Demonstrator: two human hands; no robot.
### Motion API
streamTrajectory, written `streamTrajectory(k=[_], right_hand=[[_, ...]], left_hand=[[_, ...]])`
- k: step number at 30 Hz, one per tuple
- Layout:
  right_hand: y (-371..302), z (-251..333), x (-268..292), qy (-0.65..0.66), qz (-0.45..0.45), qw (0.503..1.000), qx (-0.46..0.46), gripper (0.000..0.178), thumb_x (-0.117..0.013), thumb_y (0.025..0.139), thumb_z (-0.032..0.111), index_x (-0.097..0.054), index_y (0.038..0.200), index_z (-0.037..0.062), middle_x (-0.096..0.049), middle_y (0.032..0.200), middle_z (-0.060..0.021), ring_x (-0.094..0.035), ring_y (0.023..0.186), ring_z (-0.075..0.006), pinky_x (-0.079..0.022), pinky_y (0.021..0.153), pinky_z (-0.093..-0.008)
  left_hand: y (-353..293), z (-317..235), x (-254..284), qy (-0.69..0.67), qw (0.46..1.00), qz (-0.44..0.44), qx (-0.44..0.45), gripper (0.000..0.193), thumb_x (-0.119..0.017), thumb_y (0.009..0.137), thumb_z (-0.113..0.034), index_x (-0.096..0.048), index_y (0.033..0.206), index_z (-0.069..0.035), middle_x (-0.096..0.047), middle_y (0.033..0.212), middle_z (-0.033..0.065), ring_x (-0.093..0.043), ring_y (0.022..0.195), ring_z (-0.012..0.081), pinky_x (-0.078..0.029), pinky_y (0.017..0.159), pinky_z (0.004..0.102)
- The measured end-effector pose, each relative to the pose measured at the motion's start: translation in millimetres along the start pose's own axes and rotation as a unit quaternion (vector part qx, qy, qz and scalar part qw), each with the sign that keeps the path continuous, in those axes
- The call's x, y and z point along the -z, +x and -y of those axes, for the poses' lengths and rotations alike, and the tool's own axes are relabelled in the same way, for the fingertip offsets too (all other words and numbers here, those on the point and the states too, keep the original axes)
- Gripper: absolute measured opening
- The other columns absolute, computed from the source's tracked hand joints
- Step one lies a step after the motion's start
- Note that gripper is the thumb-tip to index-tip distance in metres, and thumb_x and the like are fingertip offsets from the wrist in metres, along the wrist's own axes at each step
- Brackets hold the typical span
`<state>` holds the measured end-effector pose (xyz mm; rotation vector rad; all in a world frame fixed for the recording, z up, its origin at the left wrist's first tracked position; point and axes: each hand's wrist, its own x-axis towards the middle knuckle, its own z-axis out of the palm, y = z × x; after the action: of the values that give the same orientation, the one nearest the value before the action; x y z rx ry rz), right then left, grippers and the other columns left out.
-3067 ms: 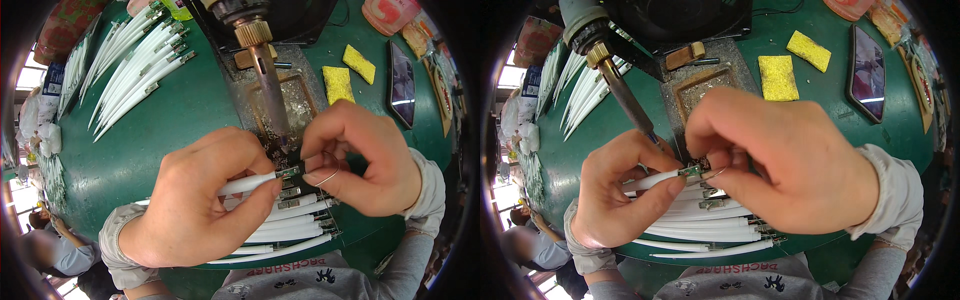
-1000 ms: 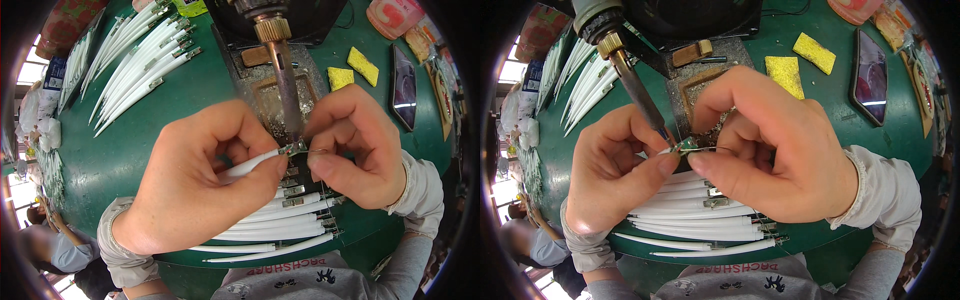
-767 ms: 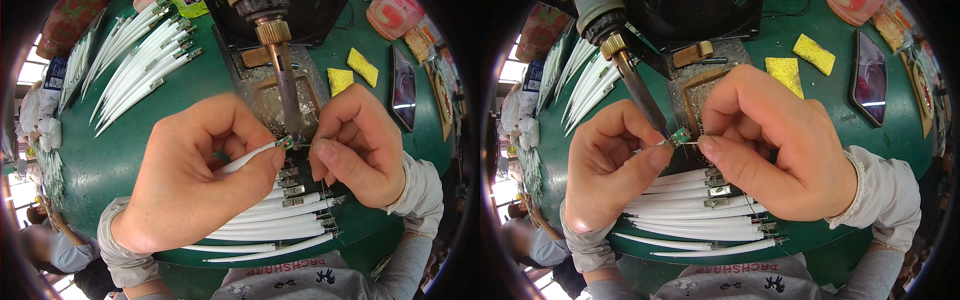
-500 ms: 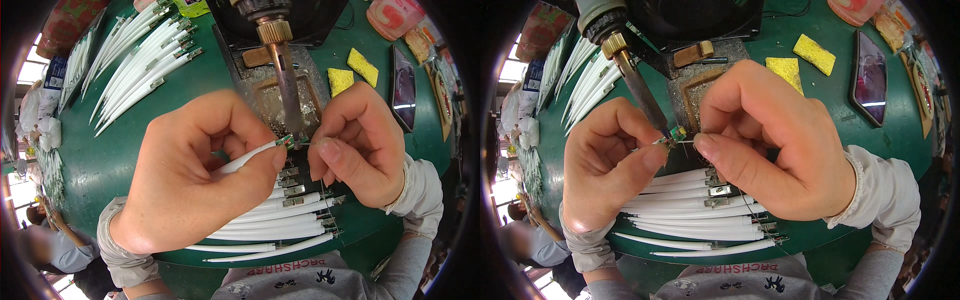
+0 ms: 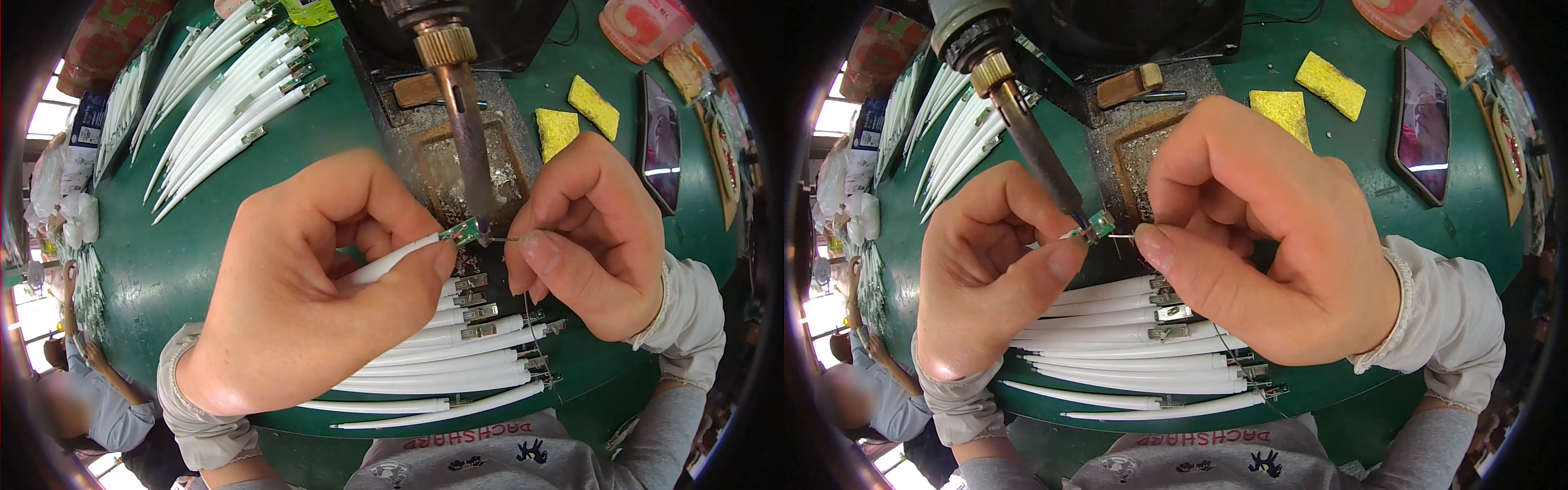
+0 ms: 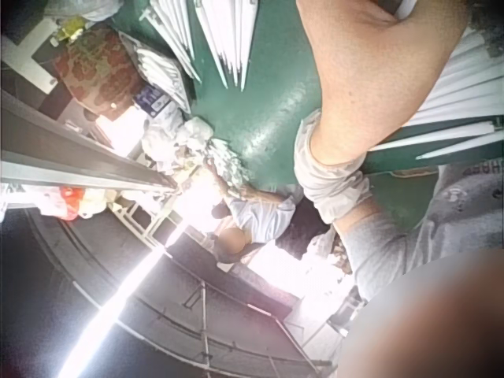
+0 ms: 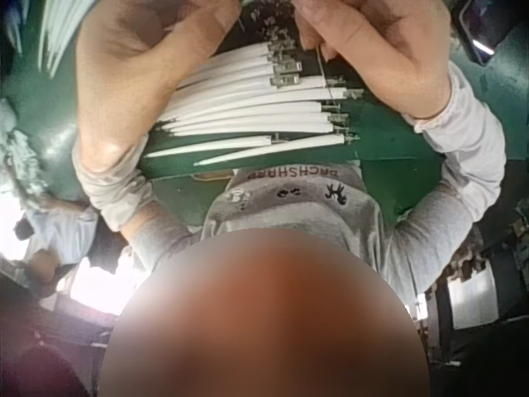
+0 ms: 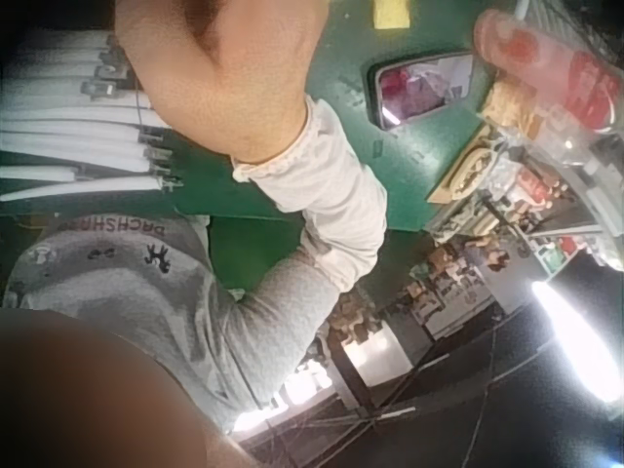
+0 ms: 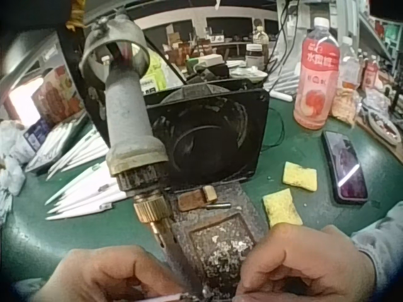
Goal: The person solders electrical wires to small circuit boards on plastic housing components using a soldering iron and solder wire.
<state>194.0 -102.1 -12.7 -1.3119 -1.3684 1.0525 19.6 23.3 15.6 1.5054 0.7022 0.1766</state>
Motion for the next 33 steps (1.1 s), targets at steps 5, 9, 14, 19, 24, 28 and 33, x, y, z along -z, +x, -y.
streamTrajectory(k=[5,9,14,19,24,28,33], right_hand=[[1,-2,-3,-0.017,0.002,0.999,0.029,0.015,-0.049,0.087,0.005,-0.035,0.092,0.0,-0.054,0.074,-0.0119,-0.054,0.059,-0.0105,-0.044,0.05,-0.0196],[1,-1,-4,-0.036,-0.006,0.998,0.044,0.016,-0.049,0.086,0.002,-0.035,0.093,-0.001,-0.054,0.074,-0.0119,-0.055,0.06,-0.0105,-0.044,0.051,-0.0195],[2,-2,-2,-0.061,-0.002,0.996,0.059,0.016,-0.05,0.086,0.001,-0.036,0.094,-0.0014,-0.054,0.075,-0.0118,-0.056,0.06,-0.0104,-0.045,0.051,-0.0194],[3,-1,-1,-0.096,0.001,0.991,0.094,0.016,-0.05,0.086,0.0,-0.036,0.094,-0.0013,-0.054,0.074,-0.0116,-0.057,0.06,-0.0104,-0.045,0.051,-0.0191],[2,-2,-1,-0.069,0.002,0.994,0.081,0.017,-0.051,0.085,0.003,-0.036,0.093,-0.0011,-0.055,0.074,-0.012,-0.055,0.057,-0.0096,-0.044,0.051,-0.0192],[0,-3,1,-0.068,0.005,0.994,0.085,0.02,-0.053,0.085,0.008,-0.037,0.093,-0.0009,-0.057,0.074,-0.0122,-0.053,0.056,-0.0089,-0.043,0.051,-0.0195],[-3,-3,-1,-0.02,0.001,0.999,0.037,0.021,-0.054,0.085,0.01,-0.038,0.093,-0.0011,-0.057,0.074,-0.0113,-0.054,0.058,-0.0091,-0.044,0.053,-0.0194]], left_hand=[[-1,2,-3,0.035,0.999,-0.005,-0.028,0.013,-0.065,0.071,0.0,-0.053,0.077,0.001,-0.052,0.077,0.0028,-0.05,0.073,0.0082,-0.037,0.065,0.0202],[-1,5,-1,0.04,0.997,0.016,-0.069,0.012,-0.064,0.071,0.001,-0.053,0.076,0.002,-0.051,0.077,0.0037,-0.049,0.072,0.0086,-0.037,0.065,0.0203],[0,5,0,0.046,0.995,0.022,-0.087,0.013,-0.065,0.07,-0.001,-0.054,0.075,0.002,-0.051,0.076,0.0043,-0.049,0.071,0.0092,-0.036,0.064,0.0206],[-1,1,0,0.036,0.997,0.019,-0.062,0.013,-0.065,0.07,-0.001,-0.054,0.075,0.002,-0.051,0.075,0.0044,-0.048,0.07,0.0096,-0.036,0.064,0.021],[-2,0,0,0.007,0.999,0.034,-0.013,0.012,-0.065,0.069,0.001,-0.054,0.076,0.002,-0.054,0.079,0.006,-0.051,0.073,0.01,-0.038,0.067,0.0212],[-8,-1,-3,0.017,0.998,0.035,0.039,0.013,-0.065,0.068,0.003,-0.055,0.076,0.002,-0.056,0.082,0.0071,-0.054,0.075,0.0109,-0.041,0.069,0.0217],[-10,6,-2,0.116,0.991,0.033,-0.058,0.012,-0.064,0.069,0.002,-0.055,0.077,0.002,-0.055,0.081,0.0071,-0.053,0.072,0.0106,-0.041,0.064,0.0212]])
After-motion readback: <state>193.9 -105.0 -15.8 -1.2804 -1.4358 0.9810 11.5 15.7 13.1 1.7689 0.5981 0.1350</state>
